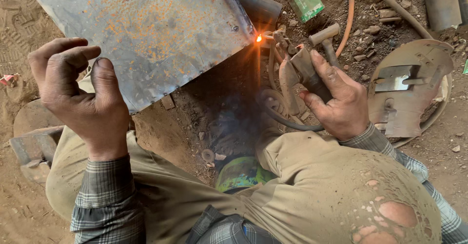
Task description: The person sits on the ground and arc-welds the seams of a metal box using an electrode holder, striking an arc that produces sparks and weld beads along the box edges. They reposition the box between welds and continue welding different corners.
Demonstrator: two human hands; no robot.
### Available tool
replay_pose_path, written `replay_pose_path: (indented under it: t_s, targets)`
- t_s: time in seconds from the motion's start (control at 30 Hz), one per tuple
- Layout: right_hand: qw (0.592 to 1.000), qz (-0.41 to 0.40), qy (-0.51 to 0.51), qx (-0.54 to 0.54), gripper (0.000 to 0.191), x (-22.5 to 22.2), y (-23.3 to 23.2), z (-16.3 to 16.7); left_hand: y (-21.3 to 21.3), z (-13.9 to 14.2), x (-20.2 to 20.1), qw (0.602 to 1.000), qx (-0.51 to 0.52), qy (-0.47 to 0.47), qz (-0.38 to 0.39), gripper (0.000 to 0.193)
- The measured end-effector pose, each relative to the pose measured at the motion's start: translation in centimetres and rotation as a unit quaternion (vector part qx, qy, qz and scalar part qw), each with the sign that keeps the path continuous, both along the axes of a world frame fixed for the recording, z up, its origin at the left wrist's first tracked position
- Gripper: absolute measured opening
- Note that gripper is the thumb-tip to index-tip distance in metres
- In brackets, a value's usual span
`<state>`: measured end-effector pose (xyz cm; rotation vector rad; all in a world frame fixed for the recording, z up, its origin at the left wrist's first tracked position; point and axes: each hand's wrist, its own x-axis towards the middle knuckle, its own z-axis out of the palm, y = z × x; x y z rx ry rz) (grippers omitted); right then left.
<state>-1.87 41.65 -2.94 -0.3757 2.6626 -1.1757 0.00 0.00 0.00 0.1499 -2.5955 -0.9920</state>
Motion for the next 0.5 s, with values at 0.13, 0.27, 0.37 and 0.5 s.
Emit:
replay_pose_path:
  t_s: [0.13, 0.27, 0.37, 0.5]
  targets:
    - [1.0, -0.002, 0.009, 0.012, 0.078, 0.12, 0.04, 0.33, 0.04, 0.09, 0.92, 1.0, 0.014, 0.002, -0.001, 0.013]
    - [1.0, -0.003, 0.005, 0.024, 0.078, 0.18, 0.2, 0.37, 0.0, 0.04, 1.05, 1.0, 0.011, 0.0, 0.001, 0.013]
    - [0.999, -0.004, -0.004, 0.034, 0.078, 0.21, 0.33, 0.57, 0.07, 0.1, 1.08, 1.0, 0.009, 0.001, -0.002, 0.012]
    - [0.999, 0.009, 0.012, 0.032, 0.079, 0.05, 0.3, 0.5, 0.06, 0.1, 1.02, 1.0, 0.011, 0.001, 0.002, 0.011]
